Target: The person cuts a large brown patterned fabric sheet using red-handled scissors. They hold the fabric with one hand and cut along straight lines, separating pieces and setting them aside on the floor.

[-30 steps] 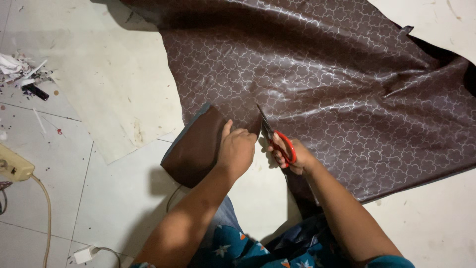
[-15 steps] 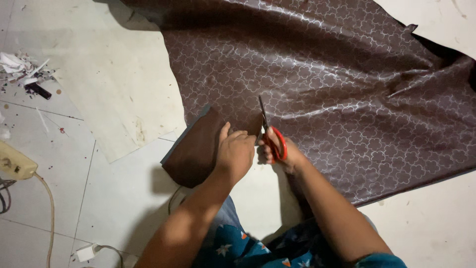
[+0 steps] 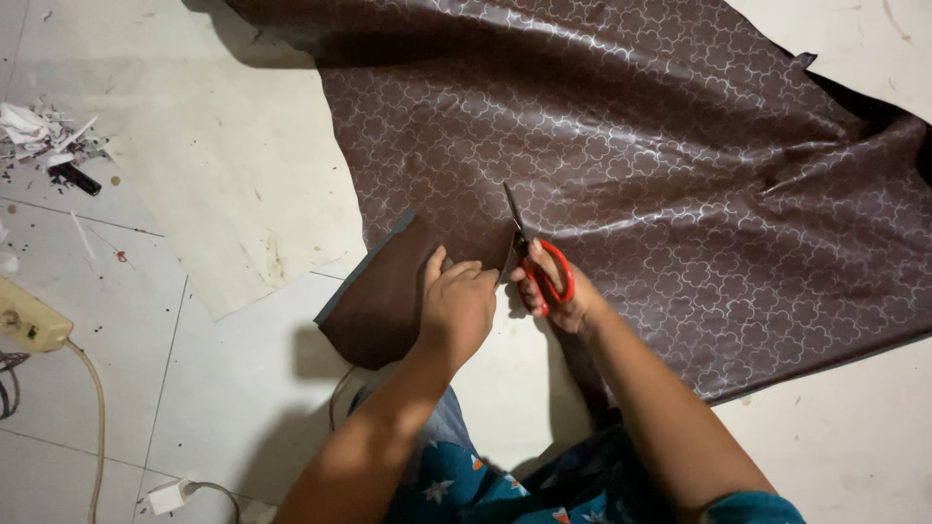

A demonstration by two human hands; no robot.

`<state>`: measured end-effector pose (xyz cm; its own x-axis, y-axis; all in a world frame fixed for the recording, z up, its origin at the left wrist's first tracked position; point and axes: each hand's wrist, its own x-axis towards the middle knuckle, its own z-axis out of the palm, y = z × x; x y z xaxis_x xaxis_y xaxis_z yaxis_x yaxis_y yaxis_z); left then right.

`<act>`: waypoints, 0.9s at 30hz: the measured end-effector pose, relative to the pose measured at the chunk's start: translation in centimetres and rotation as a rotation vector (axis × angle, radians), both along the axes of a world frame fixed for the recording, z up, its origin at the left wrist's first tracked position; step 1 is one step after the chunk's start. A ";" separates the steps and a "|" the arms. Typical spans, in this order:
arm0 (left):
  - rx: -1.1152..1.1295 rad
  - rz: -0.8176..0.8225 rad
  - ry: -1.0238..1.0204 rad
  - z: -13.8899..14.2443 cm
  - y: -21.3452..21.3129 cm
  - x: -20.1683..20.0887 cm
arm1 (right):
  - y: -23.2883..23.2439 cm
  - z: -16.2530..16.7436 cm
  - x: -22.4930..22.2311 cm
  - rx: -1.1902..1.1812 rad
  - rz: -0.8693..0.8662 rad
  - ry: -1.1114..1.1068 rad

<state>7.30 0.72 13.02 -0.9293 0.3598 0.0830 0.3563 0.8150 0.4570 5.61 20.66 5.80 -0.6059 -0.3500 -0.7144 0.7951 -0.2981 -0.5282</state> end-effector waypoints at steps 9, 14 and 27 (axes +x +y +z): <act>0.042 0.002 0.052 -0.1 -0.1 0.2 | -1.4 -0.1 0.5 0.161 -0.032 -0.005; 0.048 0.009 0.058 -0.5 -0.2 0.3 | -1.4 -0.9 0.5 0.244 -0.008 0.014; 0.139 0.032 0.155 1.0 -0.4 1.0 | -0.5 -1.6 0.7 0.281 0.044 0.068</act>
